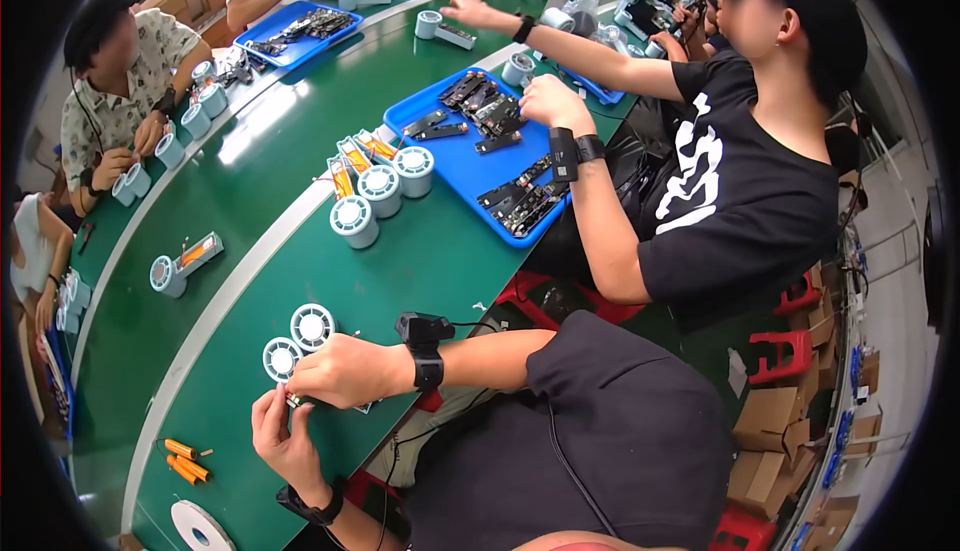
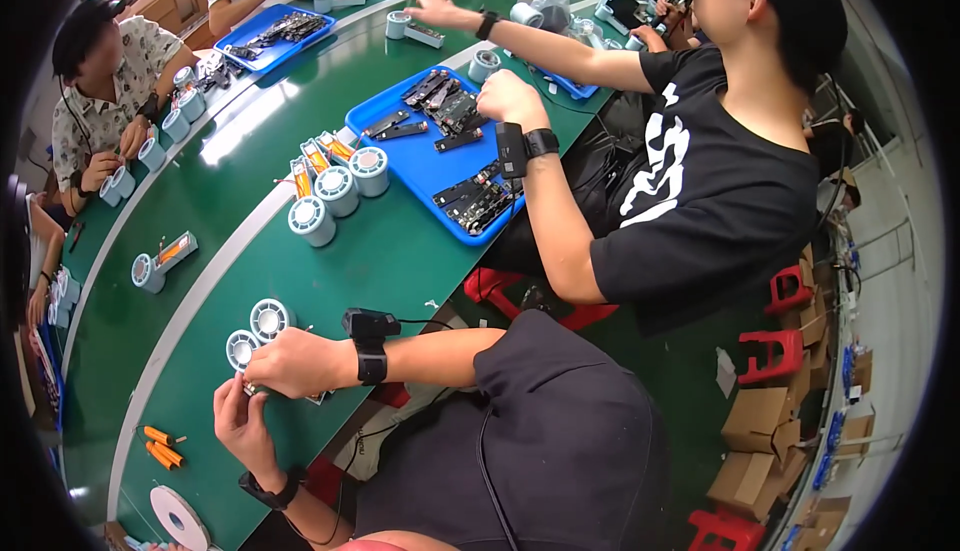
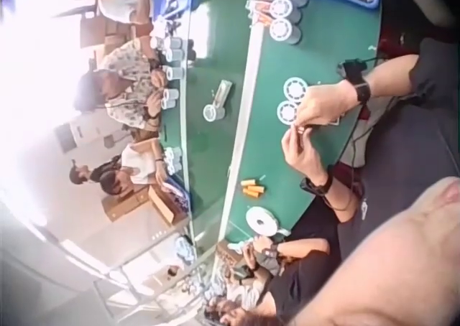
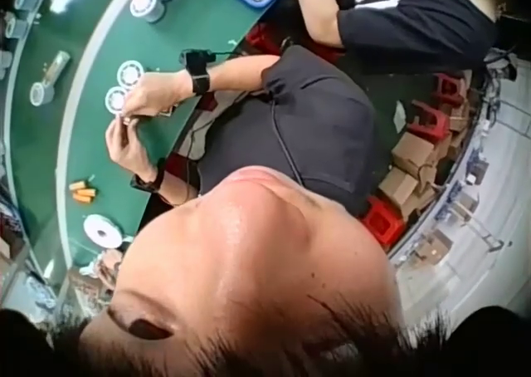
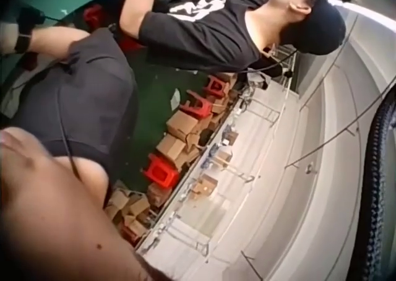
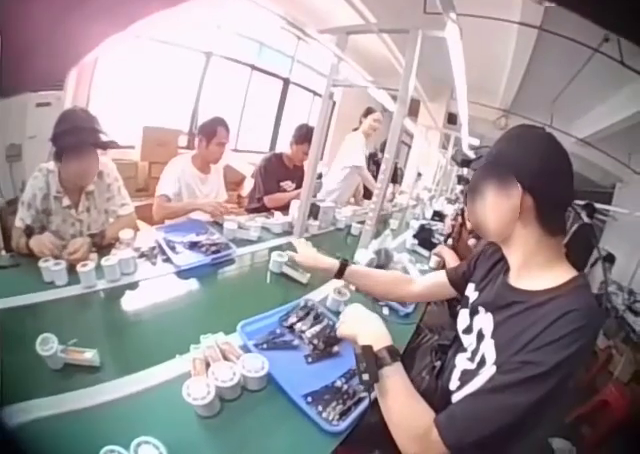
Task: The person picks up a circuit board and connects it to the wires of a fan housing before pressing it into place. They then repeat this process with a second fan housing and circuit board.
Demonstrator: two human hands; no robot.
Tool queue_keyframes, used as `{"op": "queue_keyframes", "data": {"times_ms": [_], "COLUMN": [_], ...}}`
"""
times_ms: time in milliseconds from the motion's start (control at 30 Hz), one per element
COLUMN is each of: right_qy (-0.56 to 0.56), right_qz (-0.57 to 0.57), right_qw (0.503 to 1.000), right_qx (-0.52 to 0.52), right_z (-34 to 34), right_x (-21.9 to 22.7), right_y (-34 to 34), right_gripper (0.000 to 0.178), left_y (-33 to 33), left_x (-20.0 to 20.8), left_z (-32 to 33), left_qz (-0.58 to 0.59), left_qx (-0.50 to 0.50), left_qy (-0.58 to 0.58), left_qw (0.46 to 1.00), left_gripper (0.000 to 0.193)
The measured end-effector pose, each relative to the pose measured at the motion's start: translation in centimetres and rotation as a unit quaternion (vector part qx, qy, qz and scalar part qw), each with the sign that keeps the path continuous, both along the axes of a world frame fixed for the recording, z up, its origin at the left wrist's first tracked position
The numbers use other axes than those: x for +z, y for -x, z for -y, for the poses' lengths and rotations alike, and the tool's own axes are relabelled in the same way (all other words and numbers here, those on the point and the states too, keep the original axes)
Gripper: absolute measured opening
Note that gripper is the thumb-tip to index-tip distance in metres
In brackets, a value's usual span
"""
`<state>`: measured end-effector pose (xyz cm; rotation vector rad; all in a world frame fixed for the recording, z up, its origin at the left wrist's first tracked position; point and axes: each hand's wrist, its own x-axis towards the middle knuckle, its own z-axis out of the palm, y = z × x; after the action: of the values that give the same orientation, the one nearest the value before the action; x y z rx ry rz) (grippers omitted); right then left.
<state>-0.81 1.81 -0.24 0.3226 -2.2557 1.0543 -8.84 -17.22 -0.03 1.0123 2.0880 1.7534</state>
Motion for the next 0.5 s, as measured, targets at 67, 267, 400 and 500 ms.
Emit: {"op": "queue_keyframes", "data": {"times_ms": [67,267,400,500], "right_qy": [-0.019,-0.006,0.064,0.083], "right_qz": [0.042,0.042,0.043,0.06], "right_qw": [0.999,0.999,0.997,0.995], "right_qx": [-0.022,0.014,0.016,0.021], "right_z": [0.3,-0.5,0.1,0.1], "right_x": [0.2,1.6,1.3,1.2], "right_y": [-0.4,-1.1,-0.8,-0.9], "right_gripper": [0.01,0.012,0.012,0.013], "left_y": [-0.3,-1.5,-2.0,-1.9], "left_x": [0.1,1.2,0.1,-0.1], "left_z": [-0.3,-1.6,-2.1,-1.6], "left_qz": [-0.029,-0.177,-0.205,-0.205], "left_qx": [0.018,0.078,0.1,0.108], "left_qy": [0.014,0.041,0.013,0.013], "left_qw": [0.999,0.98,0.973,0.973], "left_gripper": [0.042,0.04,0.041,0.04]}}
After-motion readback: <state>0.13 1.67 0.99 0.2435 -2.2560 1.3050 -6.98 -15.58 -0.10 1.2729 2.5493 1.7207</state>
